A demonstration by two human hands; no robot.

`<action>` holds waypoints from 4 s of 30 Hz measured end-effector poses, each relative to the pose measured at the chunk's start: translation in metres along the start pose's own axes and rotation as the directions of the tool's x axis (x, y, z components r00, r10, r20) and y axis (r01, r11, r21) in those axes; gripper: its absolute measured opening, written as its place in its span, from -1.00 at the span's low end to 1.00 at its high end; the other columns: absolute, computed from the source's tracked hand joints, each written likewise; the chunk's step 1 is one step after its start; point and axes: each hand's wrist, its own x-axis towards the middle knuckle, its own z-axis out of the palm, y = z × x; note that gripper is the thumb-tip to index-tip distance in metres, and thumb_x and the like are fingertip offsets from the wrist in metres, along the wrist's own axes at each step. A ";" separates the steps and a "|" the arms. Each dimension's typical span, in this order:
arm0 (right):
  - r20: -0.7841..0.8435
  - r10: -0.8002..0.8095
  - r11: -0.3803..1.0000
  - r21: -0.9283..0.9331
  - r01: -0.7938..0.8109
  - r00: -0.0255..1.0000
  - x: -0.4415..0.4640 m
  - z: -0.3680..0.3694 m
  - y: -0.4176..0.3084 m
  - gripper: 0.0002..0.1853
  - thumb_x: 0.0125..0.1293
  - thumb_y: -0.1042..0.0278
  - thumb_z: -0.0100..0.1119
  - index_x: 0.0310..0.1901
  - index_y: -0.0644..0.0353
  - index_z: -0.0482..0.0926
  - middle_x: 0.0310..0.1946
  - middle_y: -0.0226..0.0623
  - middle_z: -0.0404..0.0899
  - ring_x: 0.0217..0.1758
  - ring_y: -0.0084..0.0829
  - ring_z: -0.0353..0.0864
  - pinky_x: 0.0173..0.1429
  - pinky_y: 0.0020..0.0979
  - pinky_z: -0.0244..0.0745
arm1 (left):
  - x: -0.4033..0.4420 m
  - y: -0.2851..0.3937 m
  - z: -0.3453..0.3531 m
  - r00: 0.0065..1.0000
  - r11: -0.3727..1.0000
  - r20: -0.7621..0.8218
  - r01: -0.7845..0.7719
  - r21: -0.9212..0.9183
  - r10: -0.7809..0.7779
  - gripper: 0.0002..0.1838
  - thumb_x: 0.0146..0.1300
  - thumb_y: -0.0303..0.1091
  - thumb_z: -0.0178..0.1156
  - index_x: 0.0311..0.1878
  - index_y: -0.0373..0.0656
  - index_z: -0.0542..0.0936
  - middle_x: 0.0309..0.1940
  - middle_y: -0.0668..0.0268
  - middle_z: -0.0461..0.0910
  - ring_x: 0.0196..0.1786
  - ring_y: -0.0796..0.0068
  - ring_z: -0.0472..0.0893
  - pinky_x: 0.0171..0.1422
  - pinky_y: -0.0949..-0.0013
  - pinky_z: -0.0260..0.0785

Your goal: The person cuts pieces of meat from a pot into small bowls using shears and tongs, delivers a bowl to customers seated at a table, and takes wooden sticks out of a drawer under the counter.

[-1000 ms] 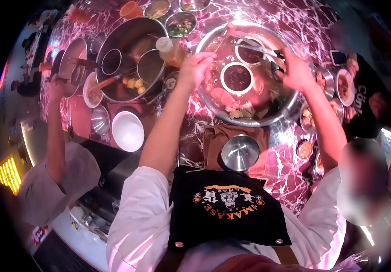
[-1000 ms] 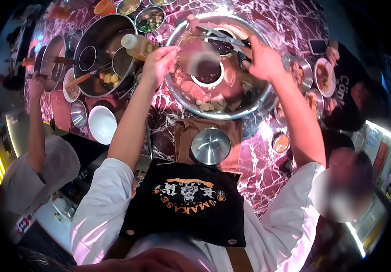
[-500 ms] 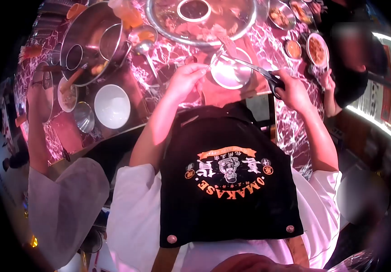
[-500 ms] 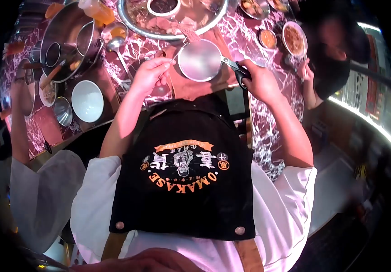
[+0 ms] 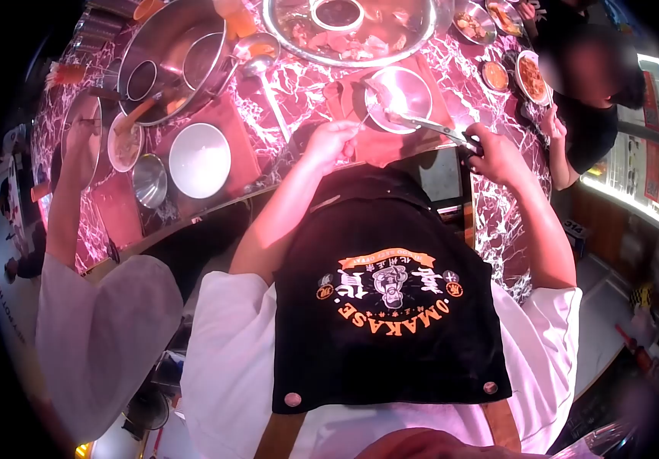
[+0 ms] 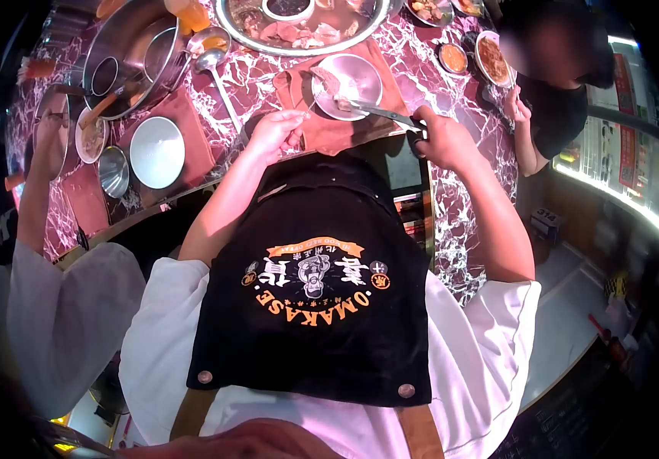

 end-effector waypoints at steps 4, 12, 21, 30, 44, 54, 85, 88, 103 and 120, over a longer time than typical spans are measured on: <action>-0.104 -0.085 0.996 -0.013 0.084 0.991 0.008 0.001 -0.026 -0.41 0.01 0.26 0.29 0.11 0.13 0.34 -0.19 0.10 0.59 -0.05 0.06 0.57 0.03 -0.08 0.45 | -0.006 0.002 0.011 0.999 0.999 0.015 0.039 0.028 -0.040 -0.81 0.37 -0.39 0.06 -0.08 -0.25 0.58 -0.60 0.47 0.43 -0.65 0.70 0.35 -0.64 0.64 0.13; -0.116 -0.017 0.998 -0.065 0.010 0.993 -0.008 -0.015 -0.018 -0.45 0.01 0.19 0.25 0.08 0.11 0.38 -0.21 0.03 0.63 -0.09 0.01 0.62 0.01 -0.10 0.49 | 0.002 -0.003 0.015 0.997 0.979 -0.033 -0.058 0.193 0.066 -0.82 0.36 -0.40 0.04 -0.17 -0.26 0.60 -0.61 0.42 0.45 -0.63 0.63 0.41 -0.56 0.54 0.25; -0.065 -0.062 0.997 0.033 0.064 0.996 0.038 0.005 -0.018 -0.46 0.00 0.21 0.26 0.04 0.23 0.41 -0.17 -0.01 0.62 -0.05 -0.02 0.60 0.04 -0.15 0.47 | -0.012 -0.006 0.026 0.898 0.618 -0.062 -0.249 0.745 0.436 -0.79 0.25 -0.31 0.07 -0.20 -0.21 0.61 -0.32 0.02 0.61 -0.18 -0.02 0.61 -0.11 0.10 0.42; 0.142 -0.146 0.984 0.126 0.128 0.979 0.066 -0.063 0.007 -0.62 -0.02 0.32 0.29 -0.11 0.23 0.58 -0.27 -0.03 0.65 -0.18 -0.16 0.66 -0.05 -0.26 0.50 | -0.058 0.066 -0.029 0.870 0.691 -0.235 -0.153 0.707 0.433 -0.78 0.28 -0.32 0.11 -0.12 -0.19 0.63 -0.32 0.07 0.64 -0.21 0.14 0.65 -0.11 0.24 0.45; -0.344 -0.357 0.934 -0.100 0.344 0.869 0.345 -0.188 -0.072 -0.49 0.06 0.23 0.22 0.08 0.11 0.40 -0.20 0.02 0.62 -0.10 0.03 0.60 -0.02 -0.08 0.48 | 0.196 0.261 -0.093 0.625 0.575 -0.584 0.252 0.778 0.517 -0.74 0.13 -0.38 0.09 -0.15 -0.12 0.67 -0.19 -0.01 0.64 -0.07 0.07 0.64 0.04 0.15 0.47; -0.337 -0.398 0.911 -0.032 0.412 0.853 0.412 -0.181 -0.049 -0.47 0.07 0.25 0.23 0.12 0.07 0.39 -0.15 -0.02 0.62 -0.08 0.02 0.60 0.02 -0.11 0.49 | 0.261 0.261 -0.088 0.490 0.666 -0.641 0.154 0.730 0.590 -0.75 0.08 -0.40 0.11 -0.17 -0.07 0.68 -0.19 0.05 0.64 -0.06 0.04 0.61 0.07 0.17 0.43; -0.218 -0.814 0.581 -0.322 0.748 0.538 0.517 -0.174 -0.084 -0.40 0.03 0.37 0.25 0.16 0.02 0.31 -0.13 -0.01 0.57 -0.08 0.04 0.56 -0.02 -0.09 0.48 | 0.244 0.236 -0.114 0.475 0.662 -0.526 -0.174 0.729 0.705 -0.80 0.24 -0.38 0.13 -0.13 -0.15 0.66 -0.26 0.16 0.62 -0.26 0.24 0.61 -0.12 0.35 0.41; -0.162 -0.768 0.639 -0.255 0.726 0.619 0.508 -0.176 -0.079 -0.41 0.03 0.44 0.24 0.16 -0.01 0.33 -0.26 -0.04 0.62 -0.20 0.04 0.59 -0.11 -0.08 0.50 | 0.241 0.231 -0.119 0.363 0.608 -0.501 -0.302 0.734 0.785 -0.80 0.27 -0.38 0.13 -0.11 -0.18 0.66 -0.33 0.23 0.63 -0.35 0.39 0.60 -0.20 0.39 0.40; -0.172 -0.474 0.859 0.126 0.496 0.864 0.237 -0.144 -0.057 -0.40 0.00 0.25 0.31 0.11 0.14 0.33 -0.17 0.01 0.59 -0.13 -0.02 0.60 0.00 -0.17 0.46 | 0.084 0.174 -0.028 0.594 0.658 -0.350 -0.444 0.609 0.725 -0.80 0.28 -0.44 0.16 -0.08 -0.28 0.63 -0.22 0.25 0.66 -0.18 0.53 0.60 -0.06 0.51 0.40; -0.068 0.037 0.996 0.079 -0.032 0.997 -0.013 0.003 -0.005 -0.37 -0.06 0.15 0.32 0.09 0.11 0.36 -0.36 -0.06 0.60 -0.20 -0.05 0.63 -0.08 -0.16 0.49 | 0.001 -0.013 0.029 0.964 0.966 -0.088 -0.243 0.094 0.251 -0.79 0.32 -0.45 0.11 -0.05 -0.28 0.62 -0.52 0.44 0.48 -0.56 0.71 0.38 -0.48 0.62 0.22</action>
